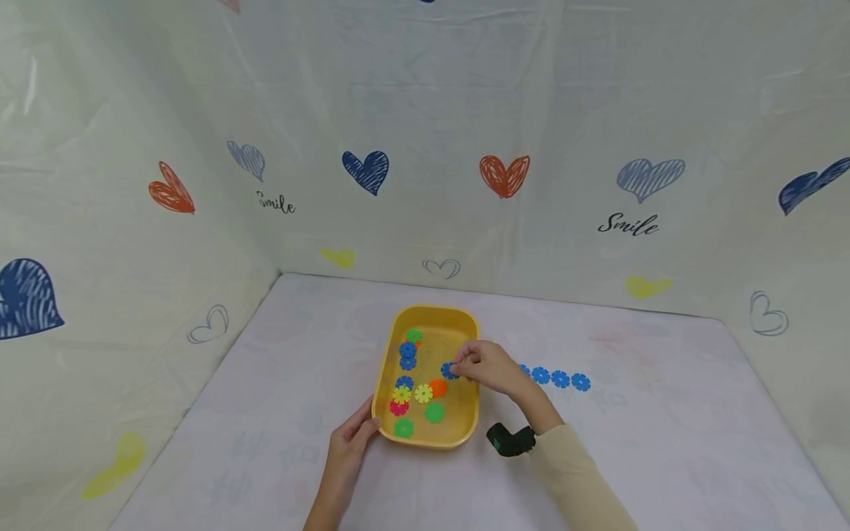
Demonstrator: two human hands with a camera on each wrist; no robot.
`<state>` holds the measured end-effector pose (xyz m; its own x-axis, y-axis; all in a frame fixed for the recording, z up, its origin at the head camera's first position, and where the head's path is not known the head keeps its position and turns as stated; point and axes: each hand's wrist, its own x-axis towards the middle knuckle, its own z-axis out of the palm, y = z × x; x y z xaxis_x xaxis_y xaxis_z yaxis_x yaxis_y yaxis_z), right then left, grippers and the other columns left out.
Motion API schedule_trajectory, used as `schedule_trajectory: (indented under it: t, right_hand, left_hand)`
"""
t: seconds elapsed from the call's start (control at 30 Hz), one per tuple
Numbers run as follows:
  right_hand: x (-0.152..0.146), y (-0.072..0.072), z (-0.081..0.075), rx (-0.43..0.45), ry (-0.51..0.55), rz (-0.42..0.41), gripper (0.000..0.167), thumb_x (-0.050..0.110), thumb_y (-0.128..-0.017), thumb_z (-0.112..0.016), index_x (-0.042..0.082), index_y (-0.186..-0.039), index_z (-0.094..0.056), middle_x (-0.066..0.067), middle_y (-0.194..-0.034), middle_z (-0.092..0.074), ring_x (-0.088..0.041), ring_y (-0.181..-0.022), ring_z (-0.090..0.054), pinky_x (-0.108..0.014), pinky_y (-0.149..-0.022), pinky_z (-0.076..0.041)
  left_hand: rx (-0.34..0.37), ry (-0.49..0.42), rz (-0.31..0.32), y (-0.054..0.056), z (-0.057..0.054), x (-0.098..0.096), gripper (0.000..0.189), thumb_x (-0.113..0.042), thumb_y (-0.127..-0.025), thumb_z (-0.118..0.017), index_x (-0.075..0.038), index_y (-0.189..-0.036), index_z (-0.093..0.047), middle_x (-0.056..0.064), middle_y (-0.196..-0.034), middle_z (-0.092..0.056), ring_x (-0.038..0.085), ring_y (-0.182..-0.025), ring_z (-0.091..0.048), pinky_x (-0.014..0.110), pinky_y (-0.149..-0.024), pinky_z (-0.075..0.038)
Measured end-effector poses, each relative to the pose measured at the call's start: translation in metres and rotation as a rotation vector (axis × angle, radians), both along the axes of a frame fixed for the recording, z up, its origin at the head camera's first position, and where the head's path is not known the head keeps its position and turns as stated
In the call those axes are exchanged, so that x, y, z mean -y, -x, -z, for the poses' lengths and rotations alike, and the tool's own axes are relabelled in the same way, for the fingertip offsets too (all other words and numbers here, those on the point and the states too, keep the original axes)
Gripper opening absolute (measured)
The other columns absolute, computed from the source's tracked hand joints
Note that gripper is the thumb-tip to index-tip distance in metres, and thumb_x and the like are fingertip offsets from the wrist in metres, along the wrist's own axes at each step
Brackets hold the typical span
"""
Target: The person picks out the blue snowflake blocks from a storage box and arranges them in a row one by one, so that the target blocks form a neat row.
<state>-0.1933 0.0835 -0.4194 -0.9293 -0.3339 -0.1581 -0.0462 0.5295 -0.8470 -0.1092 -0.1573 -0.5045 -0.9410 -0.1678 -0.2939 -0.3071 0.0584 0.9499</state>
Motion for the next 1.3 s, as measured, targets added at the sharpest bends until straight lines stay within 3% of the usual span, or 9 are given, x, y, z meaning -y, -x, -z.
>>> schedule_trajectory:
  t: [0.37, 0.53, 0.8, 1.3]
  right_hand:
    - [-0.058, -0.011, 0.009, 0.033, 0.039, 0.173, 0.025, 0.025, -0.086, -0.065, 0.002, -0.093, -0.057, -0.01, -0.073, -0.054, -0.016, -0.063, -0.048, -0.025, -0.058, -0.048]
    - [-0.084, -0.016, 0.014, 0.051, 0.041, 0.232, 0.027, 0.024, -0.088, -0.063, 0.0, -0.097, -0.057, -0.007, -0.074, -0.055, -0.017, -0.067, -0.05, -0.028, -0.061, -0.049]
    - [-0.118, -0.023, 0.028, 0.069, 0.022, 0.303, 0.031, 0.024, -0.09, -0.059, -0.004, -0.102, -0.055, -0.01, -0.081, -0.06, -0.02, -0.074, -0.055, -0.022, -0.061, -0.05]
    - [-0.18, -0.033, 0.054, 0.135, -0.021, 0.503, 0.046, 0.031, -0.092, -0.056, -0.009, -0.113, -0.05, 0.0, -0.082, -0.063, -0.011, -0.073, -0.055, -0.019, -0.063, -0.052]
  left_hand:
    - [0.01, -0.007, -0.012, 0.001, 0.0, 0.0, 0.047, -0.023, -0.09, -0.055, -0.01, -0.135, -0.049, 0.005, -0.142, -0.045, 0.025, -0.134, -0.039, 0.03, -0.098, -0.045]
    - [-0.008, -0.027, -0.012, 0.0, 0.0, -0.001, 0.047, -0.023, -0.09, -0.056, -0.009, -0.135, -0.049, 0.006, -0.142, -0.045, 0.024, -0.133, -0.04, 0.028, -0.097, -0.046]
    - [-0.002, -0.018, -0.021, 0.0, 0.0, -0.001, 0.047, -0.022, -0.09, -0.056, -0.01, -0.135, -0.049, 0.006, -0.141, -0.046, 0.025, -0.133, -0.04, 0.028, -0.096, -0.047]
    - [0.008, 0.006, -0.014, 0.001, 0.0, -0.002, 0.047, -0.021, -0.09, -0.054, -0.009, -0.135, -0.048, 0.006, -0.142, -0.045, 0.026, -0.134, -0.038, 0.032, -0.099, -0.044]
